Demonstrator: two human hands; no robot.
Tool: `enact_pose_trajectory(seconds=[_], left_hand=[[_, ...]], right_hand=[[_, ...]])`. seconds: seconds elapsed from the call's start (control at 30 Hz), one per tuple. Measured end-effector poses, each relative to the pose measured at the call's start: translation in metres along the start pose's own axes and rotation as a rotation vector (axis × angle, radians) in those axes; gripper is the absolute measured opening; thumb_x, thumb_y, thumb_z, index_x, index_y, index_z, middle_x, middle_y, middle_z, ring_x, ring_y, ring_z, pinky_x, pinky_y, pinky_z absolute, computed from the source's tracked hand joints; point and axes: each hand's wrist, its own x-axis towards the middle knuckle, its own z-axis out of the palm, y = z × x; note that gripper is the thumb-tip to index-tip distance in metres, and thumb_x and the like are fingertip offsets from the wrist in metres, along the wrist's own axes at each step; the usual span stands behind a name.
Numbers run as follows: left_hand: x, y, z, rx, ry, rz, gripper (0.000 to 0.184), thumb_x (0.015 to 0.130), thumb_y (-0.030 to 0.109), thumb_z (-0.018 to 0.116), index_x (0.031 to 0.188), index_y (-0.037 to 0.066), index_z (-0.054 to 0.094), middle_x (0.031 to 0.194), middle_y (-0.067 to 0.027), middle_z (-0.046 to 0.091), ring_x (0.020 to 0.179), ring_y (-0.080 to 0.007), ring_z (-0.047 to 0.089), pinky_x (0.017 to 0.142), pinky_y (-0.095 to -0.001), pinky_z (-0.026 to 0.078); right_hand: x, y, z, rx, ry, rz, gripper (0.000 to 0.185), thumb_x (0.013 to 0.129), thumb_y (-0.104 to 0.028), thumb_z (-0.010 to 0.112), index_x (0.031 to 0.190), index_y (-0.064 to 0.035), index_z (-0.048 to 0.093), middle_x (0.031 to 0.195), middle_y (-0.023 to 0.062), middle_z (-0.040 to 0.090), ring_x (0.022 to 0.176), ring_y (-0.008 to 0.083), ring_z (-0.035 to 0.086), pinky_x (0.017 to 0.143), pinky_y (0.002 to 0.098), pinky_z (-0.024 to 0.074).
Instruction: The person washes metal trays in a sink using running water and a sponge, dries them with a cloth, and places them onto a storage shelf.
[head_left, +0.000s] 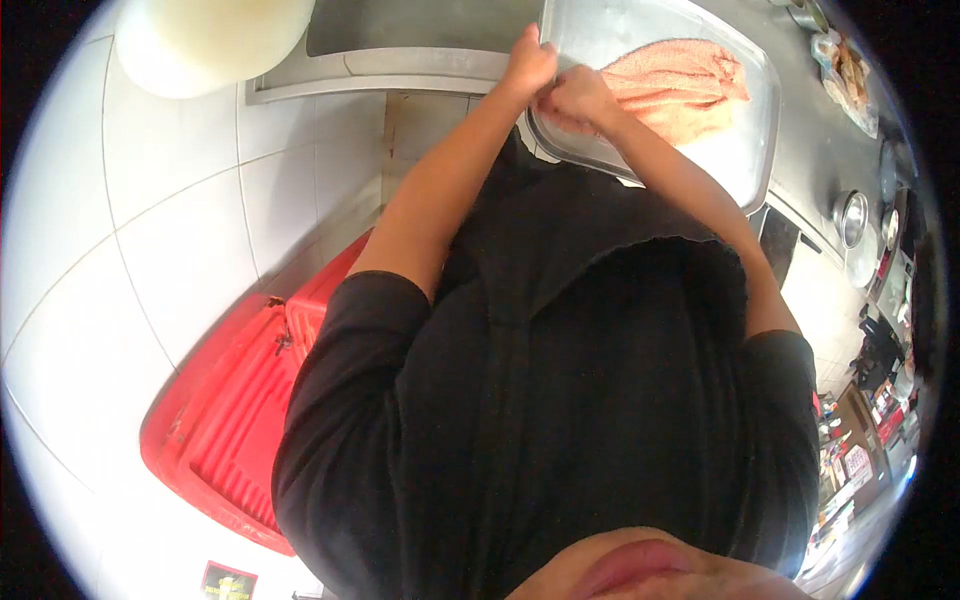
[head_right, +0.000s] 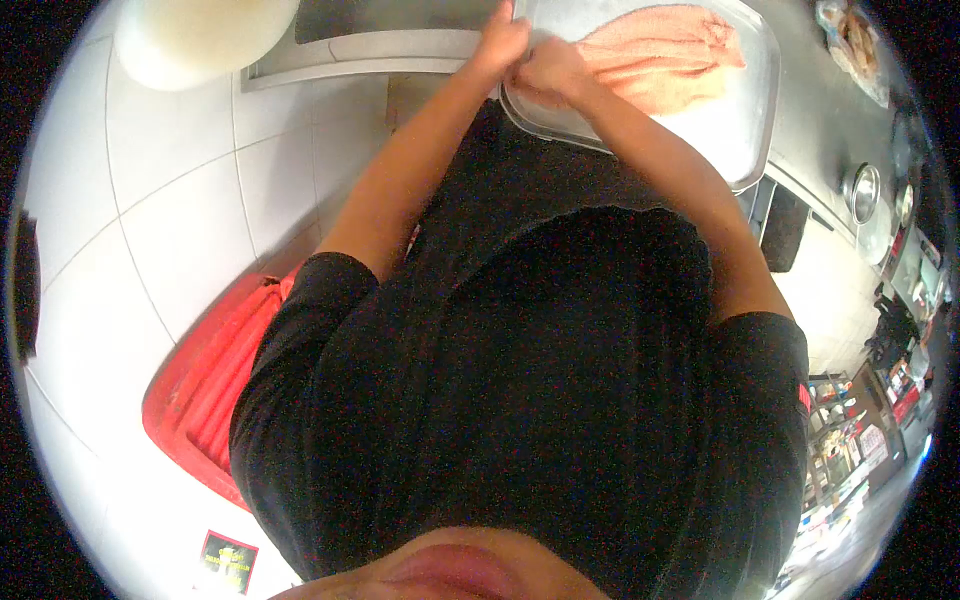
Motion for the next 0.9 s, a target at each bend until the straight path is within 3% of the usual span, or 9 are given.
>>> enact_pose_trajectory(seconds=[0.07,0.17,0.27,0.37,0.6,0.7,0.77,0.8,0.9], left_hand=[[0.005,-0.001,0.000,-0.033,0.015,0.007,0.049,0.085,0.011,0.050,0.129,-0.007,0.043,0.119,-0.0302,0.057,0.113,-0.0403,0.056,0.097,-0.0431,0.042],[0.006,-0.004,0.004,-0.092,0.027,0.010,0.051,0.085,0.012,0.050,0.131,-0.007,0.043,0.123,-0.0301,0.055,0.117,-0.0406,0.053,0.099,-0.0420,0.041],[-0.003,0.010,-0.006,-0.096,-0.019,0.008,0.054,0.085,0.012,0.050,0.134,-0.008,0.040,0.128,-0.0306,0.051,0.122,-0.0405,0.050,0.103,-0.0406,0.039],[0.004,-0.005,0.005,0.001,0.050,0.018,0.057,0.085,0.014,0.049,0.135,-0.009,0.038,0.131,-0.0315,0.049,0.125,-0.0403,0.047,0.105,-0.0400,0.037],[0.002,-0.003,-0.006,0.016,-0.036,-0.004,0.058,0.085,0.015,0.049,0.135,-0.011,0.037,0.130,-0.0330,0.049,0.126,-0.0423,0.046,0.107,-0.0416,0.034],[-0.005,0.020,-0.001,-0.387,-0.064,-0.099,0.047,0.085,0.004,0.048,0.131,-0.007,0.043,0.117,-0.0191,0.059,0.104,-0.0267,0.058,0.089,-0.0350,0.046],[-0.010,0.028,-0.009,-0.267,-0.094,-0.036,0.044,0.084,0.004,0.048,0.127,-0.005,0.047,0.115,-0.0188,0.060,0.104,-0.0260,0.059,0.090,-0.0364,0.046],[-0.011,0.031,-0.010,-0.250,-0.107,-0.018,0.044,0.084,0.004,0.048,0.127,-0.005,0.048,0.116,-0.0192,0.060,0.105,-0.0265,0.059,0.091,-0.0368,0.045],[0.005,-0.008,-0.005,-0.154,-0.061,0.052,0.044,0.084,0.004,0.048,0.127,-0.006,0.048,0.117,-0.0208,0.060,0.108,-0.0287,0.058,0.094,-0.0378,0.043]], right_hand=[[0.004,-0.009,-0.013,0.025,0.117,-0.005,0.030,0.071,-0.031,0.070,0.079,-0.0026,0.073,0.075,0.0147,0.070,0.070,0.0271,0.068,0.068,0.0398,0.0533],[0.007,-0.002,-0.009,0.134,0.052,0.009,0.028,0.071,-0.029,0.065,0.076,-0.0018,0.072,0.069,0.0164,0.068,0.069,0.0292,0.069,0.067,0.0408,0.0539],[-0.010,-0.005,0.001,-0.049,-0.244,0.020,0.031,0.071,-0.030,0.067,0.080,-0.0013,0.072,0.076,0.0183,0.069,0.079,0.0312,0.069,0.073,0.0428,0.0536],[-0.052,-0.005,-0.008,-0.351,-0.127,-0.141,0.032,0.072,-0.032,0.068,0.079,0.0000,0.071,0.086,0.0187,0.070,0.083,0.0317,0.069,0.075,0.0442,0.0538],[-0.038,0.002,-0.001,-0.283,0.318,-0.380,0.034,0.077,-0.036,0.066,0.093,-0.0062,0.068,0.088,0.0178,0.069,0.082,0.0352,0.068,0.074,0.0477,0.0524],[0.002,0.021,-0.012,-0.262,0.633,-0.456,0.029,0.079,-0.038,0.064,0.090,-0.0115,0.068,0.094,0.0134,0.067,0.096,0.0323,0.063,0.085,0.0489,0.0463],[0.003,0.023,-0.037,-0.361,0.717,-0.467,0.025,0.079,-0.035,0.066,0.091,-0.0133,0.068,0.098,0.0108,0.065,0.106,0.0298,0.058,0.091,0.0496,0.0426],[0.003,0.024,-0.048,-0.443,0.666,-0.429,0.025,0.083,-0.034,0.063,0.099,-0.0165,0.068,0.113,0.0064,0.059,0.120,0.0270,0.048,0.098,0.0503,0.0349],[0.030,0.050,-0.067,-0.513,0.913,-0.511,0.027,0.083,-0.036,0.059,0.103,-0.0192,0.064,0.115,0.0052,0.057,0.119,0.0272,0.048,0.095,0.0505,0.0363]])
